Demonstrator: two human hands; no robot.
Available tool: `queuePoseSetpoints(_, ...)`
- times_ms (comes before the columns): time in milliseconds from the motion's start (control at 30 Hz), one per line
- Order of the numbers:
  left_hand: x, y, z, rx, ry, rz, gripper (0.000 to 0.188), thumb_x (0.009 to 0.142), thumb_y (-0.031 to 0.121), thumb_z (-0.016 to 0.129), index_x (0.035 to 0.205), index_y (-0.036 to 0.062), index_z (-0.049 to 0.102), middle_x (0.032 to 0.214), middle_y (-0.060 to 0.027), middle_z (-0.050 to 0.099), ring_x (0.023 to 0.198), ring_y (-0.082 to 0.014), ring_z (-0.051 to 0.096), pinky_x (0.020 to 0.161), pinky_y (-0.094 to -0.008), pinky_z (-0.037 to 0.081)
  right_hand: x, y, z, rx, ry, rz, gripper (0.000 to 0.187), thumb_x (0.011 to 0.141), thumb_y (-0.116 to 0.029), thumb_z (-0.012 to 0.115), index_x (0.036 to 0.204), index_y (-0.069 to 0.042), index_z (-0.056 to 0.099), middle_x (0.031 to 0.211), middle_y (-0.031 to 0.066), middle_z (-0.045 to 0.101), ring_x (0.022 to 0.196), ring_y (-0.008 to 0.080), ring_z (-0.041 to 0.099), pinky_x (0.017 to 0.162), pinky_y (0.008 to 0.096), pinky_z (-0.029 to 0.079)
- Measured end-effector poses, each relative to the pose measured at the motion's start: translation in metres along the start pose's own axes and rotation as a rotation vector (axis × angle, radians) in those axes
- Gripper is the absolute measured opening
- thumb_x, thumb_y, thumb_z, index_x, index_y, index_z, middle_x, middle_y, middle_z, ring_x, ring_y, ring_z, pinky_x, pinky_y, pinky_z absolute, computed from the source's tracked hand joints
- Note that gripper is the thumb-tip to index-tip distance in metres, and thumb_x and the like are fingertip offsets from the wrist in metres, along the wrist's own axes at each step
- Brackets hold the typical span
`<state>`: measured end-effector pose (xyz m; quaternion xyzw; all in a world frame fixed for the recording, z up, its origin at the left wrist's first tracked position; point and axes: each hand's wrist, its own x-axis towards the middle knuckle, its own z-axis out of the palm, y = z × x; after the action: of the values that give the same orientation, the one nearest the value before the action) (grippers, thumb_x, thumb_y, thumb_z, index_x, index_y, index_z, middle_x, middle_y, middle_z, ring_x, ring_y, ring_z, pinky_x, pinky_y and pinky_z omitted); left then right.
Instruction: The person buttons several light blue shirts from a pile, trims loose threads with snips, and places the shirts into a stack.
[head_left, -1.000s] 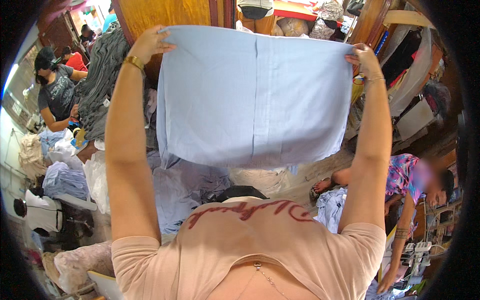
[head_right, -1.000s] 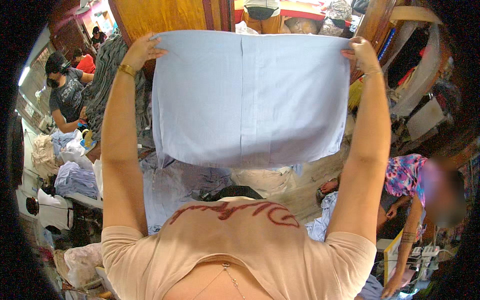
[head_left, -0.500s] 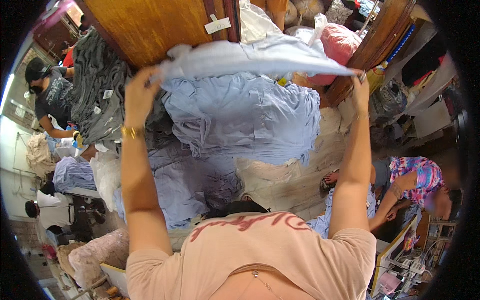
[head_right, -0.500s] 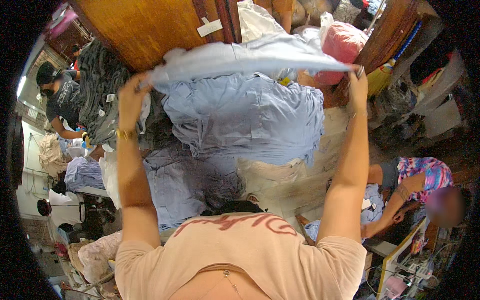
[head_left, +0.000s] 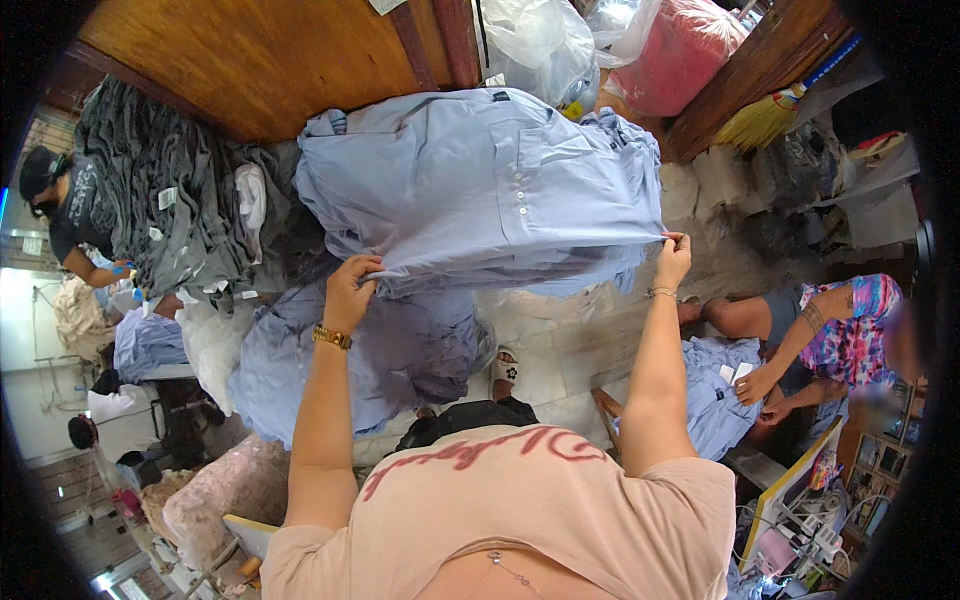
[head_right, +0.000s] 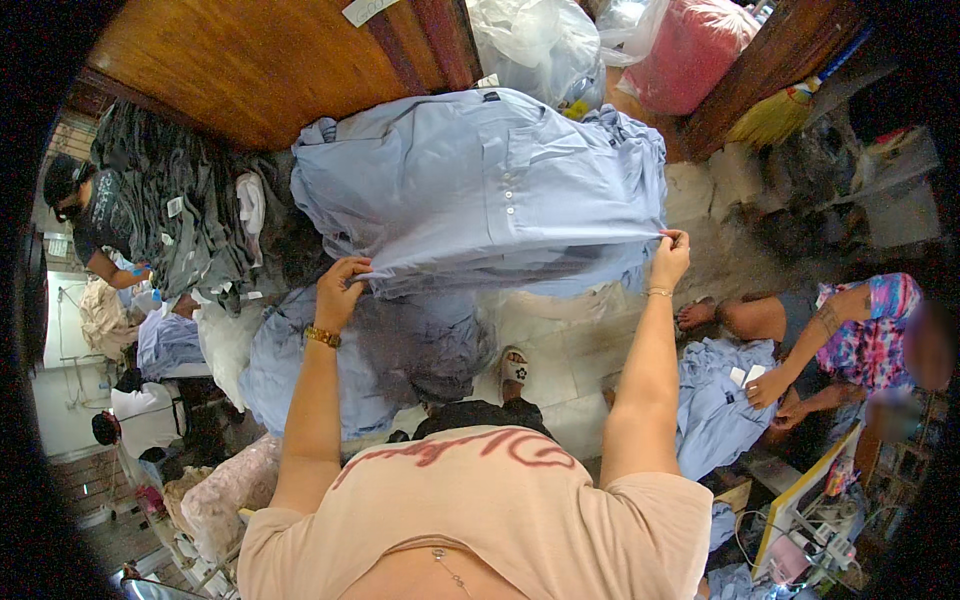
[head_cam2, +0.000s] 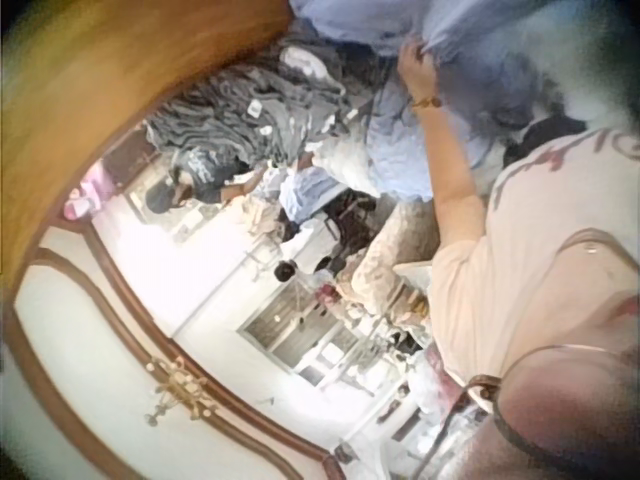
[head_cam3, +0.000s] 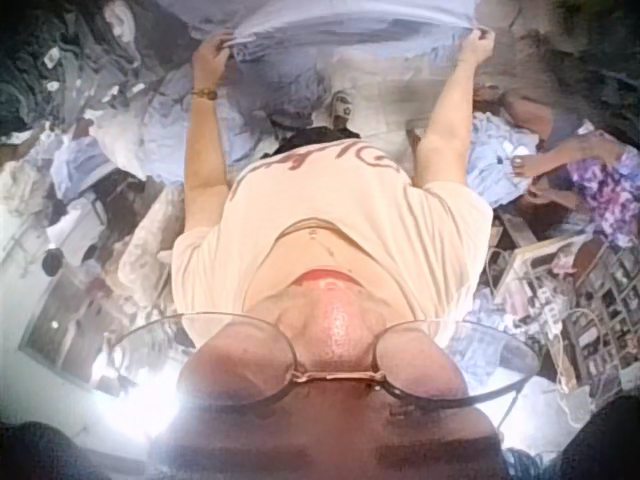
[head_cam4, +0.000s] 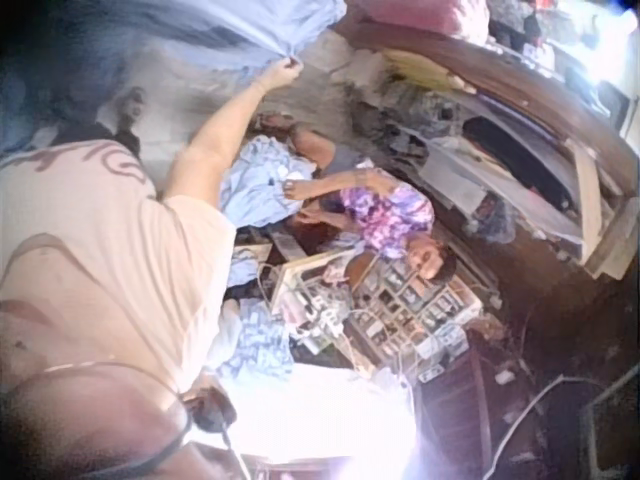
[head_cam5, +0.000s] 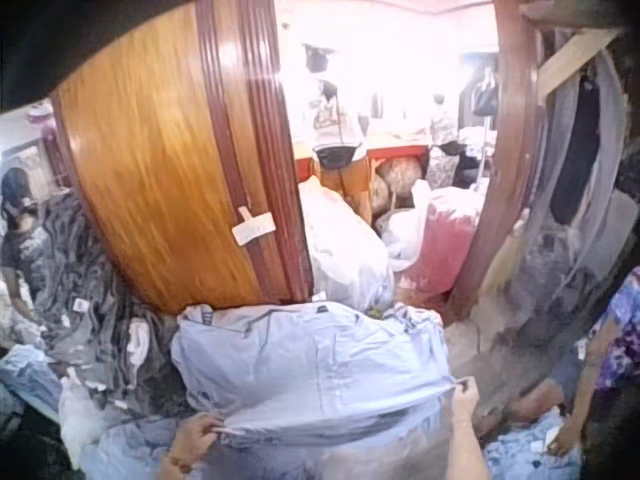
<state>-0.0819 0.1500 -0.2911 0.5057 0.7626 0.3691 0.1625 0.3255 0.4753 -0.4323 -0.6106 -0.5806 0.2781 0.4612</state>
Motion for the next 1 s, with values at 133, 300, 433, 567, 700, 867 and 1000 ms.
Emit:
queuePoseSetpoints(133,0.002,0.003,0.002,0.034,-0.128,-0.023,0.021,0.067,0.000,0.057,0.087,0.0036,0.060,0.100,-0.0087,0.057,0.091,-0.0227,0.055,0.074,-0.0285,0.044,-0.014,0.009,-0.013,-0.317,-0.163,-0.037,0.013,0.074,-0.006,0.044,0.079,-0.004,0.056,0.077,0.0106,0.058,0.071,0.0232,0.054,0.068,0.0323,0.042)
queuePoseSetpoints(300,-0.024,0.005,-0.009,0.059,-0.174,-0.055,0.022,0.069,0.006,0.059,0.091,0.0044,0.059,0.104,-0.0102,0.055,0.098,-0.0260,0.052,0.078,-0.0308,0.042,-0.086,0.035,-0.019,-0.317,-0.214,-0.080,0.016,0.078,-0.009,0.045,0.089,-0.005,0.056,0.080,0.0127,0.059,0.076,0.0273,0.055,0.069,0.0356,0.043)
queuePoseSetpoints(433,-0.082,-0.029,-0.041,0.115,-0.092,-0.109,0.019,0.071,0.007,0.058,0.089,0.0043,0.059,0.099,-0.0097,0.057,0.092,-0.0257,0.054,0.076,-0.0316,0.043,-0.190,-0.038,-0.031,-0.224,-0.512,0.327,0.016,0.082,-0.015,0.050,0.089,-0.003,0.057,0.070,0.0065,0.058,0.064,0.0124,0.057,0.055,0.0264,0.045)
queuePoseSetpoints(567,-0.153,-0.071,-0.084,0.206,0.106,-0.217,0.014,0.073,0.008,0.057,0.087,0.0043,0.060,0.087,-0.0094,0.060,0.081,-0.0245,0.058,0.072,-0.0317,0.044,-0.275,-0.020,-0.029,-0.265,-0.785,0.074,0.016,0.079,-0.017,0.055,0.086,-0.003,0.058,0.069,0.0064,0.059,0.062,0.0103,0.054,0.059,0.0241,0.044)
queuePoseSetpoints(700,-0.233,-0.126,-0.130,0.230,0.395,-0.432,0.011,0.075,0.007,0.055,0.084,0.0037,0.061,0.079,-0.0104,0.061,0.075,-0.0228,0.059,0.069,-0.0306,0.045,-0.333,-0.045,0.000,-0.259,-1.001,0.018,0.019,0.078,-0.019,0.053,0.088,-0.004,0.059,0.066,0.0073,0.058,0.057,0.0159,0.053,0.054,0.0280,0.042)
queuePoseSetpoints(867,-0.325,-0.211,-0.163,0.139,0.579,-0.799,0.019,0.072,0.010,0.058,0.089,0.0040,0.061,0.086,-0.0124,0.061,0.076,-0.0225,0.059,0.069,-0.0286,0.044,-0.381,-0.066,0.072,-0.112,-1.288,0.377,0.022,0.080,-0.017,0.049,0.093,-0.002,0.058,0.070,0.0065,0.058,0.052,0.0159,0.053,0.048,0.0299,0.041)
queuePoseSetpoints(1000,-0.378,-0.275,-0.167,0.375,0.756,-0.876,0.025,0.070,0.015,0.062,0.092,0.0028,0.060,0.087,-0.0126,0.059,0.071,-0.0200,0.057,0.066,-0.0273,0.044,-0.441,-0.094,0.119,-0.015,-1.272,0.603,0.024,0.079,-0.018,0.049,0.095,-0.001,0.056,0.070,0.0061,0.056,0.042,0.0157,0.048,0.037,0.0286,0.037)
